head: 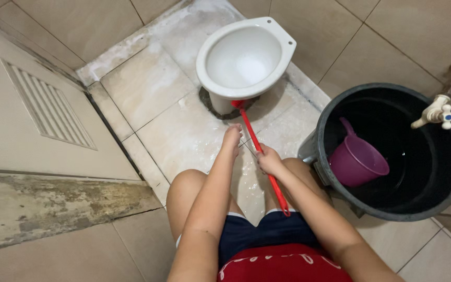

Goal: The person scrubs the tiled bathroom floor around a squat toilet using a red-handled brush and a green squeegee. They pour water from a pink cup into the toilet and repeatedly scrub and squeegee the floor area.

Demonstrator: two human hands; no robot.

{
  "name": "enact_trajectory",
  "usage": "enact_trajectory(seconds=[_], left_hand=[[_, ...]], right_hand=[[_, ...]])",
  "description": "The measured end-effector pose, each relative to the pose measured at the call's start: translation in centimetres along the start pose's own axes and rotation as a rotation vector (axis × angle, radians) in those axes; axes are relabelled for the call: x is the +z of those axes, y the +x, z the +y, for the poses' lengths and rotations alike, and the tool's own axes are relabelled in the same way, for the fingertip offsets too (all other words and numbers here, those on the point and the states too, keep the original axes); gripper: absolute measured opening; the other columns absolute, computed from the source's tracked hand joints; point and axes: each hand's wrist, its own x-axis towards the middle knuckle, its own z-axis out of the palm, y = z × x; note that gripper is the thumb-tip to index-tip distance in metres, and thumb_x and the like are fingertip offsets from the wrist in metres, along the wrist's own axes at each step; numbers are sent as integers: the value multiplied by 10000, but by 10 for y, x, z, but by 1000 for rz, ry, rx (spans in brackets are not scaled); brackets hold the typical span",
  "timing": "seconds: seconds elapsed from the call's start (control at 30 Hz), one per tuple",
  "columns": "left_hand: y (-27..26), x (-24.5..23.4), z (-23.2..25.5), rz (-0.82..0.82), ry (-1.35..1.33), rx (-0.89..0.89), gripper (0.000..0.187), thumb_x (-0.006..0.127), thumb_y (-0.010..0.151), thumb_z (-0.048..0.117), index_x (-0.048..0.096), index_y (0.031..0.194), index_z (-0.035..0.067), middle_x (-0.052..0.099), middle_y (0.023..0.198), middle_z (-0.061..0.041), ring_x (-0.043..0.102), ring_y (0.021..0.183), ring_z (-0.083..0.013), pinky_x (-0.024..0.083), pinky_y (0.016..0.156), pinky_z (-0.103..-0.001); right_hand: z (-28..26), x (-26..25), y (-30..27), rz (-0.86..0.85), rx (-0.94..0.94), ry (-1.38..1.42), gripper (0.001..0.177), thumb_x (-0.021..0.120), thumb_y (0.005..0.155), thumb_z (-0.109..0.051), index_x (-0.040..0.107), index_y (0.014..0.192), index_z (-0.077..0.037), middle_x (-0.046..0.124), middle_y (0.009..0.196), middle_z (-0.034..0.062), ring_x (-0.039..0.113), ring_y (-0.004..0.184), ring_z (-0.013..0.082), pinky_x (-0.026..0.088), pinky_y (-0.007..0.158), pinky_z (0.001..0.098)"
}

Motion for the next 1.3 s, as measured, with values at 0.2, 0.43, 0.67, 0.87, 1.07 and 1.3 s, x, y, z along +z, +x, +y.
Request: enact_trajectory(seconds=[0.2, 0.43, 0.67, 0.87, 1.07, 1.3], left_hand=[[3, 5, 0, 8, -44, -5, 427, 555, 931, 287, 623, 1308, 97, 656, 1181, -38, 542, 983, -203, 414, 883, -359], [1, 4, 4, 51, -41, 8, 431, 557, 893, 213, 645, 1302, 105, 661, 1152, -49, 546, 943, -188, 415, 810, -338], [-4, 8, -2, 18, -69, 36, 421, 531, 911, 229, 649, 1297, 108, 656, 1104, -34, 529, 848, -170, 397, 694, -328], [-8, 0, 10, 36, -34, -117, 402, 533, 974, 317, 589, 1301, 91, 662, 1128, -55, 600, 1052, -220, 400, 791, -396], [-16, -2, 3, -252, -313, -250, 365, 402, 1057, 370, 621, 1165, 98, 737, 1053, -64, 707, 1004, -229, 478, 625, -352], [-8, -49, 23, 86, 85, -35, 266, 448, 1060, 290, 588, 1134, 76, 685, 902, -69, 656, 726, -178, 418, 483, -391]], right_hand=[[34, -19, 81, -13, 112, 369, 260, 502, 1005, -181, 624, 1233, -153, 479, 620, -5, 434, 440, 129, 397, 383, 324], [12, -18, 17, -196, 90, 389, 214, 505, 1019, -158, 572, 1218, -114, 457, 626, 2, 413, 438, 116, 381, 375, 299], [-2, -27, 52, -150, 169, 508, 212, 506, 1016, -147, 527, 1225, -115, 459, 684, 0, 393, 457, 98, 355, 370, 270], [-2, -38, 18, -323, 209, 695, 236, 500, 1019, -137, 496, 1253, -166, 406, 671, -39, 331, 438, 52, 303, 352, 213], [-27, -18, -30, -694, 351, 1443, 301, 473, 1096, -235, 478, 1375, -122, 428, 697, -40, 345, 484, 15, 314, 380, 146], [-59, 65, -9, -476, 478, 1187, 216, 385, 1080, -248, 548, 1107, -109, 463, 724, -11, 367, 494, 55, 320, 401, 168]])
